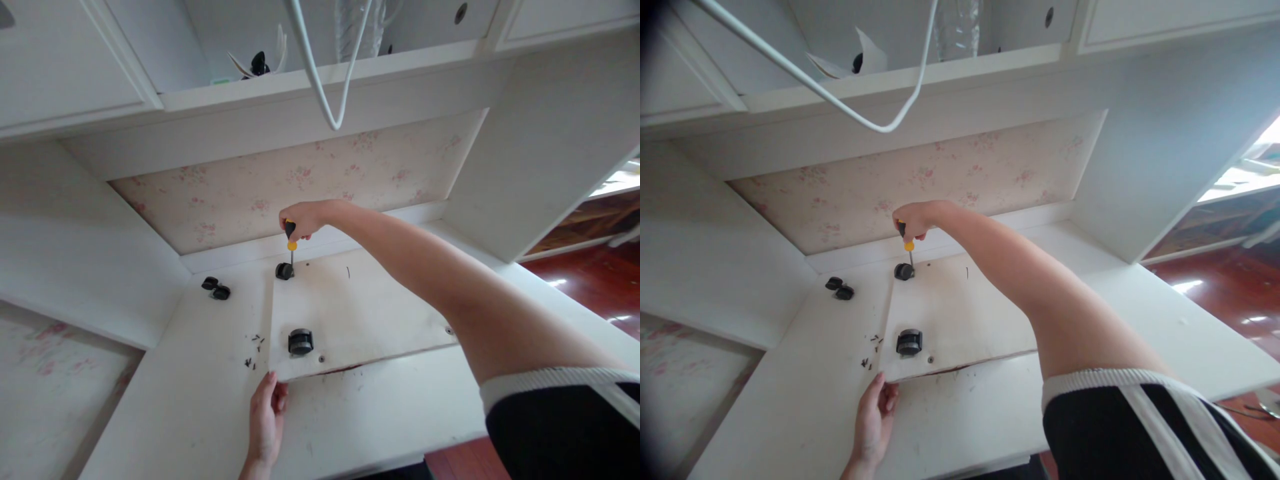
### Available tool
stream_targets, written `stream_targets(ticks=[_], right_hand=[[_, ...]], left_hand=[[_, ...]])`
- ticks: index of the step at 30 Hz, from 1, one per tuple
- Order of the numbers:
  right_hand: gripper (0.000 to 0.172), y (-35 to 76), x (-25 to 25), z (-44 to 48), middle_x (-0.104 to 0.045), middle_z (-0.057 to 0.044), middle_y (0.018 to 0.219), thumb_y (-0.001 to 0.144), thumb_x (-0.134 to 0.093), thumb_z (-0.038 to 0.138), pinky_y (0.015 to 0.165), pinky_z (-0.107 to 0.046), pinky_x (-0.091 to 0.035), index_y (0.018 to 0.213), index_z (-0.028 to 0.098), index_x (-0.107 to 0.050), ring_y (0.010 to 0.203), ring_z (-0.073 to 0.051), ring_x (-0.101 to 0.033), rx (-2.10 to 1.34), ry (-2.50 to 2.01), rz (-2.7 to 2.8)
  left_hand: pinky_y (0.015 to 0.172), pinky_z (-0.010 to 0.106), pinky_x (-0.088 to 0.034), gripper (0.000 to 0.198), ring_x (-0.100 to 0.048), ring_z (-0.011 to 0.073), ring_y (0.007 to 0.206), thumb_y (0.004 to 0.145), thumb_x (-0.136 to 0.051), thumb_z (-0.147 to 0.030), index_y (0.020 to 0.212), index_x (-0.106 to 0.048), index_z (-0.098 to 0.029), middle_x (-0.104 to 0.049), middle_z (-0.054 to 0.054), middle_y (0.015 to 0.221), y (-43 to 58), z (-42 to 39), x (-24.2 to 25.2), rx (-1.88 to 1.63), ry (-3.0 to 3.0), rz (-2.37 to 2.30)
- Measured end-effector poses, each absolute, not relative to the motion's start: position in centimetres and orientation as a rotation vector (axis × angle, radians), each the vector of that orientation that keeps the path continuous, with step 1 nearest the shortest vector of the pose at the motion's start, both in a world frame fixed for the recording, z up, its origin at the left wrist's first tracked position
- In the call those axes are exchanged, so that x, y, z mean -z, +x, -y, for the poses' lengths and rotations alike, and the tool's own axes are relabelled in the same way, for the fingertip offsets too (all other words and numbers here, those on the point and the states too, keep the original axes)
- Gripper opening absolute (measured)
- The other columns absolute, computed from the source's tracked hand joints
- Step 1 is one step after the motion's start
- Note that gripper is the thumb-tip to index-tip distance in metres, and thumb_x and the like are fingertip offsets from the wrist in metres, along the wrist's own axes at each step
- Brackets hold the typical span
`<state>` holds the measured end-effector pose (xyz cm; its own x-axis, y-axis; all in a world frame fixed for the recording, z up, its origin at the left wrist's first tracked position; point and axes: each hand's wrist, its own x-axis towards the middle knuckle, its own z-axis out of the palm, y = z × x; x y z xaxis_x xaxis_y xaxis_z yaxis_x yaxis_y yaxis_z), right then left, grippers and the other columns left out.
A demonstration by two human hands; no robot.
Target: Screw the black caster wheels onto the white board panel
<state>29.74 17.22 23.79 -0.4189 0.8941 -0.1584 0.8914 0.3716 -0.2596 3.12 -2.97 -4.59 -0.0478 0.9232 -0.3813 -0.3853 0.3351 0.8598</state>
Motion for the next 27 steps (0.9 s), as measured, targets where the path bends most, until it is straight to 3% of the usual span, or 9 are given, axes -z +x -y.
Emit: stream_targets(ticks=[3,7,10,13,15,18,21,27], right_hand=[[0.041,29.5,-24.1,-17.3,-0.074,-0.009,0.096,0.084,-0.070,0.039,0.061,-0.027,-0.049,0.117,0.015,-0.064,0.069,-0.016,-0.068,-0.400,-1.718,2.631],[0.055,28.6,-23.6,-18.1,-0.071,-0.022,0.096,0.087,-0.058,0.059,0.070,-0.040,-0.050,0.097,0.007,-0.072,0.086,-0.032,-0.069,-0.157,-1.897,2.542],[0.059,28.6,-23.0,-18.2,-0.067,-0.026,0.110,0.089,-0.053,0.060,0.076,-0.043,-0.049,0.107,0.006,-0.071,0.102,-0.038,-0.064,-0.082,-1.970,2.445],[0.066,29.3,-22.8,-17.8,-0.067,-0.023,0.114,0.091,-0.050,0.060,0.068,-0.037,-0.050,0.129,0.008,-0.059,0.085,-0.029,-0.068,-0.210,-1.943,2.442],[0.071,29.9,-22.9,-17.3,-0.061,-0.021,0.128,0.089,-0.056,0.056,0.059,-0.032,-0.049,0.144,0.013,-0.043,0.070,-0.020,-0.068,-0.317,-1.883,2.453],[0.070,30.2,-23.3,-17.0,-0.049,-0.020,0.143,0.084,-0.068,0.036,0.053,-0.026,-0.048,0.144,0.017,-0.038,0.066,-0.013,-0.067,-0.461,-1.762,2.460],[0.056,30.0,-23.7,-17.1,-0.063,-0.015,0.127,0.080,-0.071,0.020,0.052,-0.024,-0.046,0.132,0.016,-0.049,0.070,-0.014,-0.069,-0.561,-1.650,2.491],[0.036,28.9,-24.3,-17.6,-0.074,-0.011,0.099,0.081,-0.074,0.032,0.058,-0.026,-0.049,0.110,0.011,-0.066,0.063,-0.015,-0.068,-0.494,-1.751,2.516]], left_hand=[[0.046,0.022,-0.037,0.040,-0.043,0.0093,0.052,0.066,-0.083,-0.049,0.069,-0.060,-0.016,-0.058,-0.001,0.059,3.1,2.9,4.6,-1.168,0.588,-1.176],[0.046,0.021,-0.036,0.041,-0.044,0.0095,0.053,0.063,-0.085,-0.049,0.070,-0.061,-0.016,-0.059,-0.001,0.060,3.1,2.8,4.6,-1.165,0.558,-1.186],[0.045,0.021,-0.034,0.040,-0.039,0.0082,0.050,0.064,-0.085,-0.047,0.066,-0.058,-0.017,-0.056,-0.002,0.057,3.2,2.8,4.7,-1.185,0.552,-1.174],[0.045,0.021,-0.035,0.039,-0.038,0.0084,0.050,0.064,-0.085,-0.045,0.065,-0.056,-0.018,-0.053,-0.003,0.055,3.2,2.9,4.7,-1.200,0.539,-1.172],[0.046,0.022,-0.035,0.039,-0.040,0.0090,0.051,0.065,-0.084,-0.046,0.067,-0.057,-0.018,-0.054,-0.003,0.057,3.2,2.8,4.8,-1.196,0.555,-1.167],[0.047,0.022,-0.038,0.038,-0.046,0.0101,0.054,0.065,-0.084,-0.047,0.071,-0.062,-0.017,-0.057,-0.002,0.060,3.1,2.8,4.9,-1.188,0.577,-1.155],[0.049,0.022,-0.040,0.040,-0.050,0.0114,0.057,0.062,-0.086,-0.048,0.073,-0.064,-0.016,-0.060,-0.001,0.063,3.1,2.8,4.9,-1.185,0.571,-1.162],[0.048,0.022,-0.039,0.041,-0.048,0.0113,0.054,0.062,-0.085,-0.050,0.067,-0.064,-0.016,-0.061,0.001,0.058,3.1,2.8,4.8,-1.163,0.563,-1.183]])
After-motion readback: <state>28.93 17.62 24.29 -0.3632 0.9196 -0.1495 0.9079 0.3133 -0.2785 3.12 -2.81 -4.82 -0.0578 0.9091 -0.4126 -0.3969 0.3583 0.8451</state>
